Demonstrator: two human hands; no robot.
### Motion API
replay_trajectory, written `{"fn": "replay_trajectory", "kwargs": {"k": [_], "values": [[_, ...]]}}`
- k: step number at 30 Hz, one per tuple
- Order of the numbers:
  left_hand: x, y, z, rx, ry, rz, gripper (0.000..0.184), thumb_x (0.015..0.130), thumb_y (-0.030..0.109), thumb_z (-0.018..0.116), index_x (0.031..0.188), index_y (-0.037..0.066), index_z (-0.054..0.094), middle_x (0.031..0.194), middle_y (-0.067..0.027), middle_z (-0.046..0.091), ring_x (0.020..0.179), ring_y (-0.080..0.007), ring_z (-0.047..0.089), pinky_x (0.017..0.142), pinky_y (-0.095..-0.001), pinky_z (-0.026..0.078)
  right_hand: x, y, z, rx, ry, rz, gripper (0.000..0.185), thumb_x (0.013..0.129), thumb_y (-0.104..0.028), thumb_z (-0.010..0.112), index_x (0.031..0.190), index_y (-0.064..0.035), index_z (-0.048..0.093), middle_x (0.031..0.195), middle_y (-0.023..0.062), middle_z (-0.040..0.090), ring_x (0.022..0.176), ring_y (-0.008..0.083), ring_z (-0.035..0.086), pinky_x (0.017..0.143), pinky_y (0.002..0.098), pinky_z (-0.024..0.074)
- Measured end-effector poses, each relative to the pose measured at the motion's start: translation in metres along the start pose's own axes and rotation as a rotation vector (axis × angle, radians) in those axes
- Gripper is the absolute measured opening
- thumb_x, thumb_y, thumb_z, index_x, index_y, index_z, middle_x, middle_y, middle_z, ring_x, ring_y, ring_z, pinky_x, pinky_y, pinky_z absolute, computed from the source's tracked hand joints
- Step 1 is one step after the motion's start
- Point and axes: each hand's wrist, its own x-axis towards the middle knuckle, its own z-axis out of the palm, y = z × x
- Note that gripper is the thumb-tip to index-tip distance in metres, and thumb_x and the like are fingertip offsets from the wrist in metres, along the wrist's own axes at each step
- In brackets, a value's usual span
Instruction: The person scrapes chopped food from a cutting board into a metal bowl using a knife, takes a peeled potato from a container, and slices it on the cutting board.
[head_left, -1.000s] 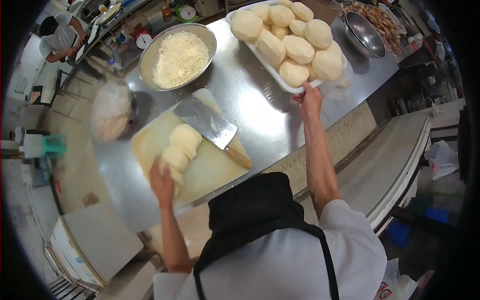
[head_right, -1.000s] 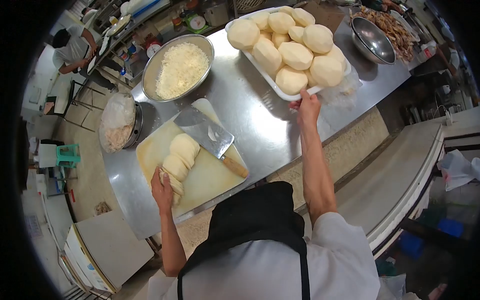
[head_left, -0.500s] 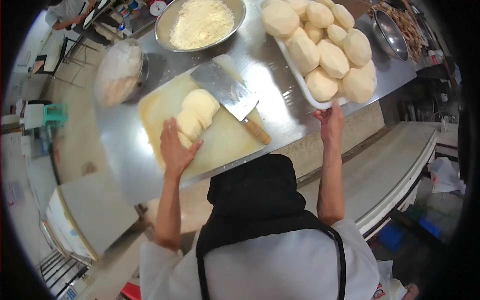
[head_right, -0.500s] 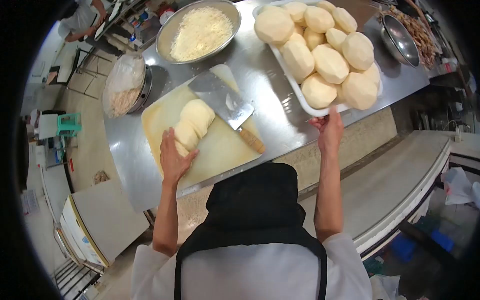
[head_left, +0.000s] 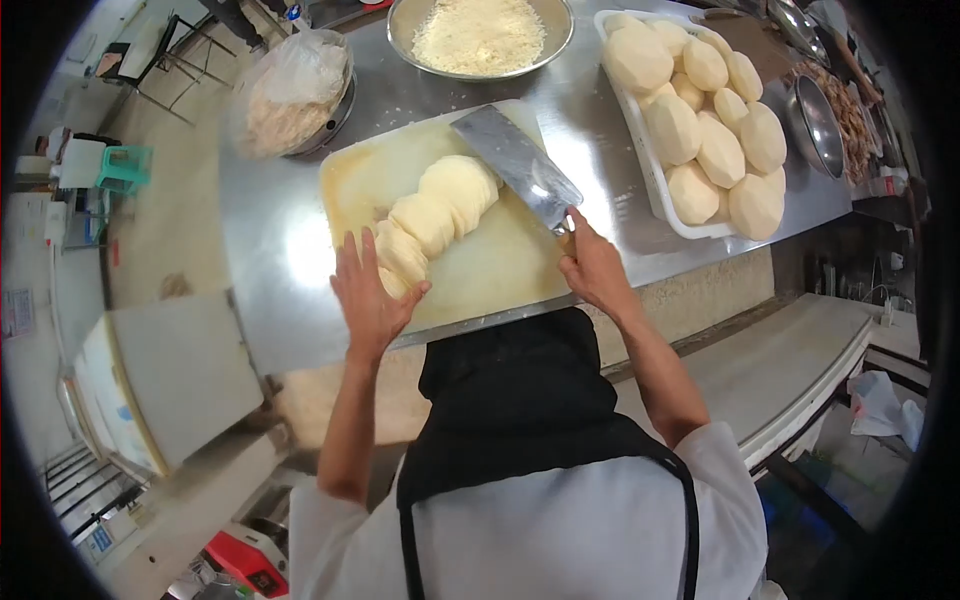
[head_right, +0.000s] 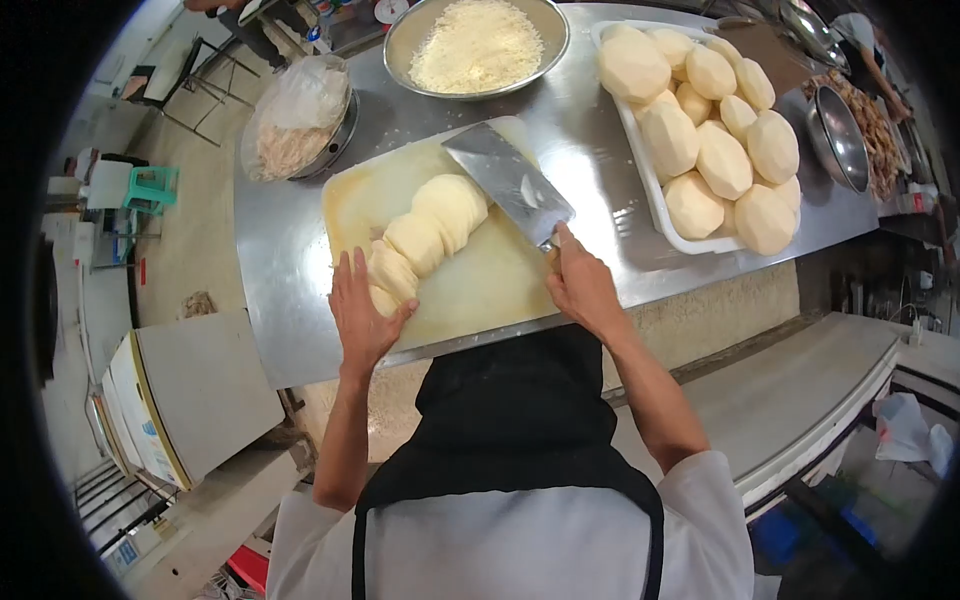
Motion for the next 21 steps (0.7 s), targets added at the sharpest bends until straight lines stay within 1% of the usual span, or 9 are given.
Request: {"fn": "replay_trajectory", "kwargs": {"k": [1, 4, 5, 8, 12, 13, 16, 19, 21], "values": [[-0.009, -0.005, 0.012, -0.011, 0.021, 0.018, 0.109, 0.076, 0.051, 0.086, 0.160, 0.002, 0.038, 0.160, -0.0295, 0.041, 0.142, -0.0496, 0.043, 0.116, -0.0568, 0.035, 0.003, -0.016, -0.013, 0.048, -0.019, 0.024, 0.058, 0.088, -0.013, 0.067, 0.141, 0.0029, 0.051, 0.095, 0.0295, 0.069, 0.085, 0.0469, 0.069, 0.079, 0.0550, 0.0544], [-0.013, -0.012, 0.023, -0.082, 0.032, 0.084, 0.104, 0.077, 0.053, 0.085, 0.160, 0.006, 0.042, 0.159, -0.0273, 0.043, 0.139, -0.0498, 0.045, 0.114, -0.0565, 0.037, 0.013, -0.044, -0.014, 0.142, -0.212, 0.136, 0.054, 0.090, -0.012, 0.065, 0.139, 0.0041, 0.051, 0.085, 0.0289, 0.068, 0.083, 0.0485, 0.069, 0.077, 0.0553, 0.0534], [-0.011, -0.019, 0.024, -0.116, 0.026, 0.121, 0.103, 0.078, 0.054, 0.084, 0.159, 0.006, 0.043, 0.158, -0.0272, 0.045, 0.136, -0.0505, 0.047, 0.112, -0.0565, 0.038, 0.008, -0.039, 0.000, 0.172, -0.156, 0.035, 0.051, 0.092, -0.014, 0.064, 0.137, 0.0037, 0.051, 0.079, 0.0278, 0.066, 0.077, 0.0498, 0.067, 0.073, 0.0550, 0.0523], [-0.008, -0.025, 0.021, -0.160, -0.039, 0.118, 0.100, 0.078, 0.053, 0.083, 0.158, 0.007, 0.045, 0.155, -0.0259, 0.049, 0.133, -0.0492, 0.050, 0.110, -0.0552, 0.039, 0.003, -0.056, -0.003, 0.228, -0.311, 0.129, 0.049, 0.092, -0.016, 0.065, 0.136, 0.0029, 0.051, 0.082, 0.0285, 0.066, 0.078, 0.0506, 0.066, 0.072, 0.0537, 0.0516], [-0.004, -0.008, 0.006, -0.004, -0.057, 0.078, 0.089, 0.080, 0.037, 0.084, 0.154, 0.004, 0.048, 0.155, -0.0211, 0.049, 0.136, -0.0432, 0.050, 0.113, -0.0530, 0.038, 0.013, -0.037, -0.016, 0.411, -0.324, 0.303, 0.055, 0.093, -0.021, 0.067, 0.140, 0.0033, 0.052, 0.077, 0.0152, 0.065, 0.062, 0.0277, 0.064, 0.063, 0.0420, 0.0513], [0.003, -0.001, 0.006, -0.041, 0.010, 0.121, 0.079, 0.082, 0.035, 0.082, 0.149, 0.005, 0.053, 0.152, -0.0205, 0.050, 0.135, -0.0425, 0.050, 0.111, -0.0540, 0.039, 0.017, -0.041, -0.024, 0.488, -0.396, 0.424, 0.058, 0.097, -0.031, 0.068, 0.142, 0.0034, 0.053, 0.073, 0.0072, 0.060, 0.059, 0.0154, 0.057, 0.057, 0.0338, 0.0484], [0.037, 0.022, 0.022, -0.168, 0.119, 0.232, 0.054, 0.088, 0.029, 0.076, 0.137, 0.007, 0.065, 0.144, -0.0179, 0.054, 0.131, -0.0402, 0.050, 0.105, -0.0556, 0.041, 0.021, -0.053, -0.031, 0.525, -0.390, 0.492, 0.059, 0.105, -0.037, 0.063, 0.148, 0.0014, 0.049, 0.068, 0.0030, 0.054, 0.053, 0.0103, 0.052, 0.043, 0.0290, 0.0394], [0.081, 0.050, 0.047, -0.248, 0.046, 0.302, 0.037, 0.091, 0.018, 0.071, 0.127, 0.011, 0.071, 0.137, -0.0154, 0.057, 0.129, -0.0380, 0.051, 0.102, -0.0534, 0.043, 0.017, -0.047, -0.022, 0.624, -0.403, 0.521, 0.064, 0.107, -0.046, 0.059, 0.148, 0.0019, 0.050, 0.065, 0.0025, 0.054, 0.052, 0.0111, 0.054, 0.043, 0.0294, 0.0399], [0.101, 0.068, 0.052, -0.193, -0.010, 0.335, 0.031, 0.093, 0.011, 0.066, 0.123, 0.012, 0.073, 0.132, -0.0157, 0.060, 0.127, -0.0368, 0.053, 0.102, -0.0507, 0.045, 0.014, -0.061, -0.031, 0.544, -0.384, 0.491, 0.063, 0.105, -0.046, 0.060, 0.143, 0.0034, 0.055, 0.067, 0.0061, 0.057, 0.054, 0.0133, 0.056, 0.051, 0.0316, 0.0451]]}}
